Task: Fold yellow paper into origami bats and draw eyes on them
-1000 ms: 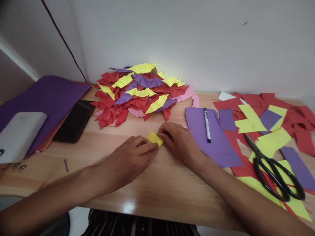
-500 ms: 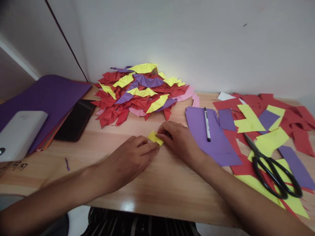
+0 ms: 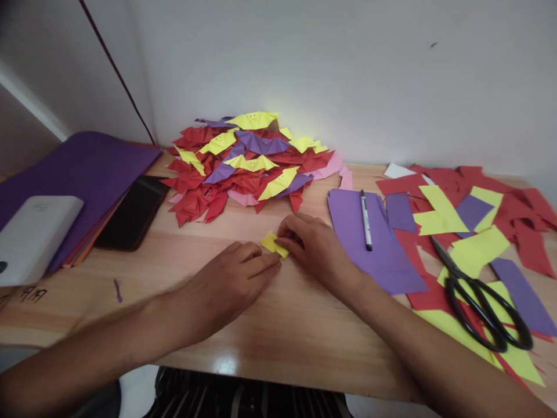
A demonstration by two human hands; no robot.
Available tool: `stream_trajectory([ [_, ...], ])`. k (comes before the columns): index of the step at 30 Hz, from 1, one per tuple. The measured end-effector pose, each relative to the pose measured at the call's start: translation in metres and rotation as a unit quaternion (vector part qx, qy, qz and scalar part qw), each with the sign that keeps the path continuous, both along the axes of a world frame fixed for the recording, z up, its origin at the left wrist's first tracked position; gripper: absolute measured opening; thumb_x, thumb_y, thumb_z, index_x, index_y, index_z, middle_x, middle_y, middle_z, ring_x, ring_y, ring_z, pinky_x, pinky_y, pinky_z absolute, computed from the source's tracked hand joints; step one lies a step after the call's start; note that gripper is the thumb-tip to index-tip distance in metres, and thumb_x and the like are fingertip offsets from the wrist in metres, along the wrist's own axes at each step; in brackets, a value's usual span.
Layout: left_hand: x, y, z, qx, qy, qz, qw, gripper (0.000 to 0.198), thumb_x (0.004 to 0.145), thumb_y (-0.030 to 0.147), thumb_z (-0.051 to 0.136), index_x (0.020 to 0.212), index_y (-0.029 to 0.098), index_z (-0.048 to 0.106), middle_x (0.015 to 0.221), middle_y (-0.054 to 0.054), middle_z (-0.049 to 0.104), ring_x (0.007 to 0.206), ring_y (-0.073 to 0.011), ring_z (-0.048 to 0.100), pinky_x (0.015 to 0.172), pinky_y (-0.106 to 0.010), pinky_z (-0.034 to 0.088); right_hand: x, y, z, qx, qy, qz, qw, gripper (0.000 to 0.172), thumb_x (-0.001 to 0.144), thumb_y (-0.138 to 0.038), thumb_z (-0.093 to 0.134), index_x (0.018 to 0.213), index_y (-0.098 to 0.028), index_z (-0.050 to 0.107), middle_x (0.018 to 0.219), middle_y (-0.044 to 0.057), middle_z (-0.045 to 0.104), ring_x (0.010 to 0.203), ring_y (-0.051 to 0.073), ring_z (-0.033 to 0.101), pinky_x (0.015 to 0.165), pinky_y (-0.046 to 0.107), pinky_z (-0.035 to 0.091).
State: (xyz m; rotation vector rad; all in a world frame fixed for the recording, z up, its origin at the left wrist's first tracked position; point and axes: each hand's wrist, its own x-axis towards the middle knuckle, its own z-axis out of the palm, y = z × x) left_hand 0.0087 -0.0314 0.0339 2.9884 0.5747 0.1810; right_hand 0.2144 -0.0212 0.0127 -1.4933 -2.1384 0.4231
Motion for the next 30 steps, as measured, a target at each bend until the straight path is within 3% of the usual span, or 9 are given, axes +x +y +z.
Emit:
stream_trajectory([
  [11,-0.003,0.005,-0.004,0.008,-0.056,0.024,0.998,0.022,0.091,0.009,0.043,0.104,0.013,0.061,0.117,-0.007,0.062,0.097,-0.0201,0.052,0.079,-0.036,0.045,0.001,-0.001,0.001,-0.012,-0.001,0.010,1.000,0.004,0.085,-0.021,0.059,0.081,-0.020,0.058,0.080,0.001,0.064,0.071,0.014,0.056,0.065,0.027,0.040],
  [15,-0.002,0.006,-0.007,0.027,-0.079,0.047,0.995,0.026,0.092,0.009,0.041,0.110,0.013,0.059,0.127,-0.009,0.058,0.096,-0.0193,0.052,0.080,-0.036,0.045,0.001,-0.001,0.002,-0.015,0.001,0.016,1.000,0.005,0.086,-0.020,0.057,0.080,-0.020,0.057,0.080,0.002,0.063,0.073,0.016,0.057,0.066,0.028,0.041],
  [22,0.000,0.005,-0.011,0.015,-0.062,0.034,0.997,0.032,0.090,0.009,0.043,0.119,0.013,0.055,0.117,-0.008,0.062,0.096,-0.0202,0.052,0.081,-0.036,0.046,-0.001,-0.001,0.006,-0.032,0.007,0.019,0.999,0.006,0.086,-0.019,0.056,0.080,-0.020,0.056,0.082,0.003,0.064,0.076,0.017,0.057,0.068,0.029,0.041],
  [30,0.001,0.005,-0.013,-0.003,-0.074,0.031,0.997,0.029,0.089,0.007,0.044,0.115,0.012,0.057,0.117,-0.008,0.062,0.099,-0.0206,0.052,0.085,-0.036,0.047,-0.001,-0.002,0.004,-0.024,-0.001,0.022,0.999,0.006,0.088,-0.018,0.052,0.082,-0.020,0.055,0.083,0.004,0.063,0.079,0.018,0.056,0.070,0.030,0.040],
])
